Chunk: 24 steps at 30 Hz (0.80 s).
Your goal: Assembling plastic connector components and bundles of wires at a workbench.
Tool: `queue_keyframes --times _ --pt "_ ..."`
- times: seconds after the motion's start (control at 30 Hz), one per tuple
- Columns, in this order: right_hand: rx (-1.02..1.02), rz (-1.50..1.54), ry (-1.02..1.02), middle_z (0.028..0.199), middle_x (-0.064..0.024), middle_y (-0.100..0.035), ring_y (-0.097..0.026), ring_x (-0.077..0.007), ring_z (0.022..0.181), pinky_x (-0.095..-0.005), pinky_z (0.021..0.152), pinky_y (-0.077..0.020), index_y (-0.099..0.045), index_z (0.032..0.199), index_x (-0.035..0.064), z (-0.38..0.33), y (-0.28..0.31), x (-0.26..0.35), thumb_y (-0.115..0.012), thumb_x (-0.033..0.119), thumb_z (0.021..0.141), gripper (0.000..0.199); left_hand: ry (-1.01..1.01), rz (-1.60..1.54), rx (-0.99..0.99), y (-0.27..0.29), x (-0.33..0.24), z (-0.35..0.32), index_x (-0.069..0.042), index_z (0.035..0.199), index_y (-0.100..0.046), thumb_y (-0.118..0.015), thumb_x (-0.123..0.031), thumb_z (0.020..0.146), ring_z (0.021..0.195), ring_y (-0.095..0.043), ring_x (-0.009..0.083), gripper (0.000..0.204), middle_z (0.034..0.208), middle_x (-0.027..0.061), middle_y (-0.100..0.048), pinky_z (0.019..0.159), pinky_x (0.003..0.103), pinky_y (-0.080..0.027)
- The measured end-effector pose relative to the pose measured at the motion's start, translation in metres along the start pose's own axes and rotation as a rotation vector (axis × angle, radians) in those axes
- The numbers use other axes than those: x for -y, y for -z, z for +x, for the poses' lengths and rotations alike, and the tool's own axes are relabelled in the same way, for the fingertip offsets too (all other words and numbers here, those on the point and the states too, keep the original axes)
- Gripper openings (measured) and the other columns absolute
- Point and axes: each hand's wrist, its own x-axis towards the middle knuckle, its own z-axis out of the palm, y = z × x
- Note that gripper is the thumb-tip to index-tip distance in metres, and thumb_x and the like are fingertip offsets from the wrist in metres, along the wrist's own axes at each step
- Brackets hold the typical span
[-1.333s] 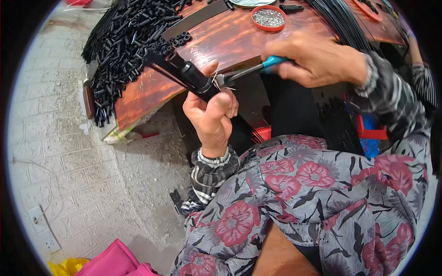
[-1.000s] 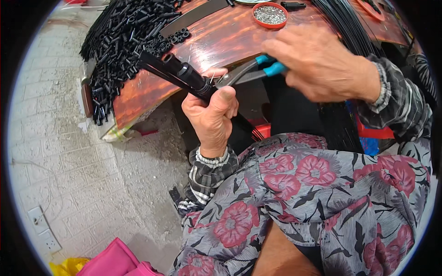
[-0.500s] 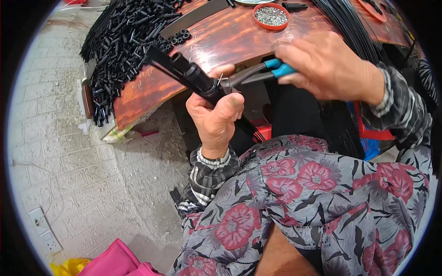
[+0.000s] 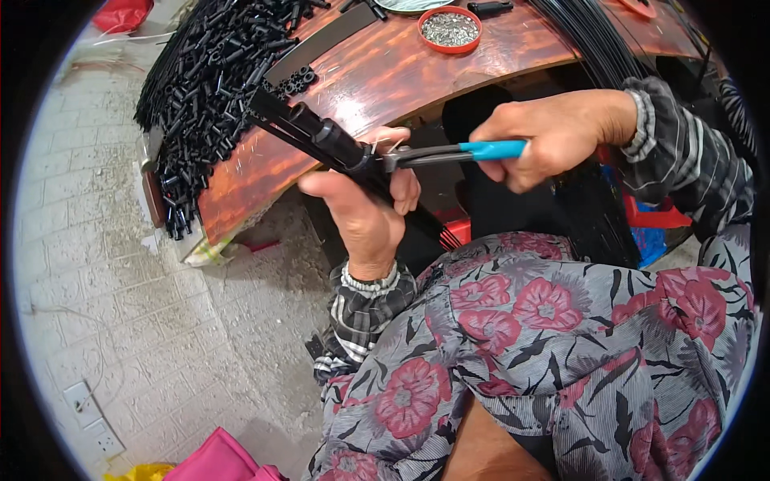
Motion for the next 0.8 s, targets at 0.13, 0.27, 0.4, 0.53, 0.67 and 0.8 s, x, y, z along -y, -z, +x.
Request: queue_keyframes --times 0.13,0.27,0.4,0.53,0.67,0.8 --pt "-0.363 -0.463 0.073 0.067 -0.0125 -0.051 -0.053 -0.0309 0.065 -0.0360 0.058 -0.0417 -0.047 0.093 0.0009 -0.001 -0.006 0.015 -0.057 0.005 0.069 0.026 0.218 0.087 -0.270 0.003 -0.008 0.007 0.002 0.087 -0.057 -0.016 -0.075 0.074 0.035 -0.030 0.0111 0.088 0.042 -0.0002 -0.035 0.038 0.024 -0.027" --pt "-0.687 -0.782 0.318 0.095 -0.0166 -0.046 -0.050 -0.0327 0.087 -0.0396 0.072 -0.0405 -0.034 0.116 0.0008 0.004 -0.015 -0.003 -0.061 0.002 0.065 0.058 0.122 0.092 -0.236 0.002 -0.007 0.007 0.002 0.093 -0.055 -0.017 -0.065 0.083 0.034 -0.029 0.0126 0.078 0.042 0.0010 -0.032 0.035 0.026 -0.027" --pt "-0.880 -1.026 0.269 0.091 -0.0160 -0.047 -0.052 -0.0314 0.085 -0.0378 0.069 -0.0421 -0.034 0.116 -0.0001 0.007 -0.023 -0.002 -0.060 -0.001 0.065 0.057 0.117 0.077 -0.245 0.000 -0.006 0.009 0.002 0.092 -0.055 -0.017 -0.066 0.082 0.033 -0.029 0.0129 0.078 0.042 0.0012 -0.033 0.035 0.025 -0.027" --pt "-0.925 -1.010 0.116 0.082 -0.0137 -0.050 -0.055 -0.0284 0.075 -0.0341 0.058 -0.0432 -0.035 0.116 0.0009 0.010 -0.030 0.002 -0.060 0.000 0.064 0.058 0.124 0.137 -0.278 -0.004 -0.008 0.009 0.003 0.093 -0.054 -0.018 -0.067 0.082 0.033 -0.029 0.0127 0.079 0.042 0.0010 -0.032 0.035 0.025 -0.027" --pt "-1.049 -0.963 0.166 0.071 -0.0106 -0.052 -0.056 -0.0272 0.065 -0.0350 0.052 -0.0424 -0.043 0.103 0.0022 0.019 -0.039 -0.005 -0.061 0.003 0.065 0.042 0.143 0.106 -0.314 -0.003 -0.008 0.007 0.002 0.084 -0.059 -0.018 -0.072 0.078 0.033 -0.031 0.0113 0.084 0.041 -0.0001 -0.036 0.034 0.024 -0.026" --pt "-1.263 -0.668 0.253 0.059 -0.0136 -0.050 -0.054 -0.0314 0.055 -0.0380 0.047 -0.0394 -0.046 0.075 0.0024 0.044 -0.056 -0.019 -0.062 0.006 0.066 0.018 0.161 0.096 -0.343 0.002 -0.008 0.007 0.002 0.084 -0.059 -0.017 -0.072 0.077 0.033 -0.032 0.0110 0.086 0.040 0.0000 -0.036 0.034 0.024 -0.027"
